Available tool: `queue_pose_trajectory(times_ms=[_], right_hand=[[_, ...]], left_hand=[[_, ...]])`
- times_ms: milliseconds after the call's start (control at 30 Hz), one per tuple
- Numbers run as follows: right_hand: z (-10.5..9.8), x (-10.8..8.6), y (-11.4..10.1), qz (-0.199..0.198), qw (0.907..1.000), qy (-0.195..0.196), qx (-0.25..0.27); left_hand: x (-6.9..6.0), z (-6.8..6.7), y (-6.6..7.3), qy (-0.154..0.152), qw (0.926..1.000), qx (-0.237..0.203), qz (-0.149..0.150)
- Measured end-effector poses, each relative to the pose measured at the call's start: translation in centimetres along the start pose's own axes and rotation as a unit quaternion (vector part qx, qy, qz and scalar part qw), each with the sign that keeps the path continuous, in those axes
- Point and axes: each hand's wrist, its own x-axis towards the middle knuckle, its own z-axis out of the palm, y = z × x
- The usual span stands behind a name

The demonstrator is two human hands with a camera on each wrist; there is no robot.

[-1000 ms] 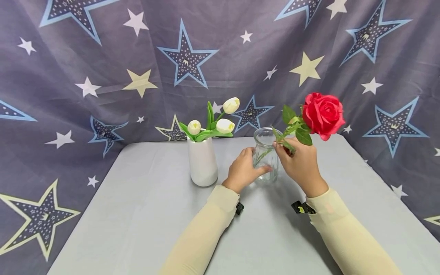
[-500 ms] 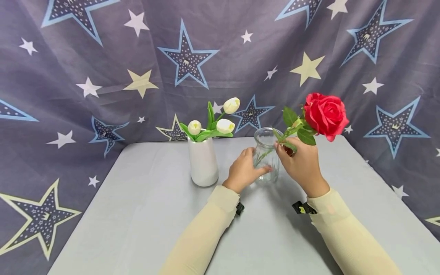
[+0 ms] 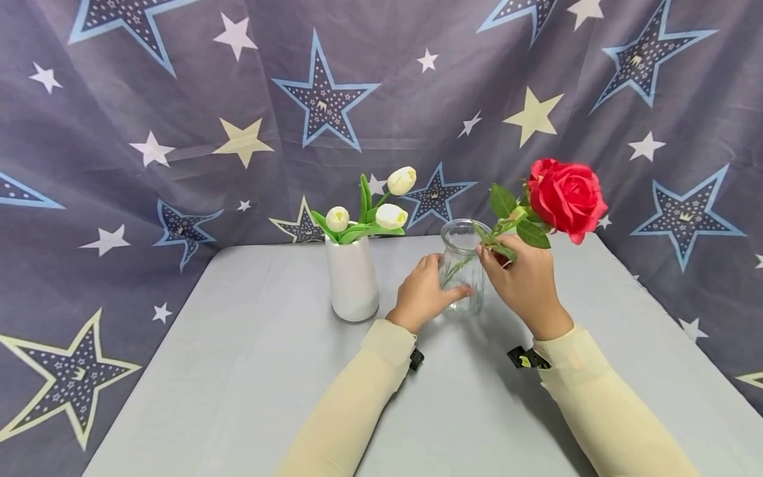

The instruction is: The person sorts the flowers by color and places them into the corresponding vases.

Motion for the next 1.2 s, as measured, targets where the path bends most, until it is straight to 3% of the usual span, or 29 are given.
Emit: queue_pose_trajectory(times_ms=[467, 633, 900, 1200], right_hand=[[0.0, 0.0, 0.0, 0.025, 0.9995, 0.017, 0.003], [0.1, -0.3, -0.1, 0.029, 0.9994, 0.018, 0.005], [0.3, 0.0, -0.1, 0.034, 0.9994, 0.003, 0.004], [-0.7, -0.1, 0.0, 0.051, 0.9986, 0.009, 0.011]], left_hand=[[-0.1, 0.1, -0.2, 0.004, 0.9999, -0.011, 0.000], [-0.2, 0.2, -0.5, -0.007, 1.0000, -0.007, -0.003], [-0.3, -0.1, -0.5, 0.000, 0.9998, -0.015, -0.009], [-0.1, 0.4, -0.3, -0.002, 0.9999, -0.012, 0.007]])
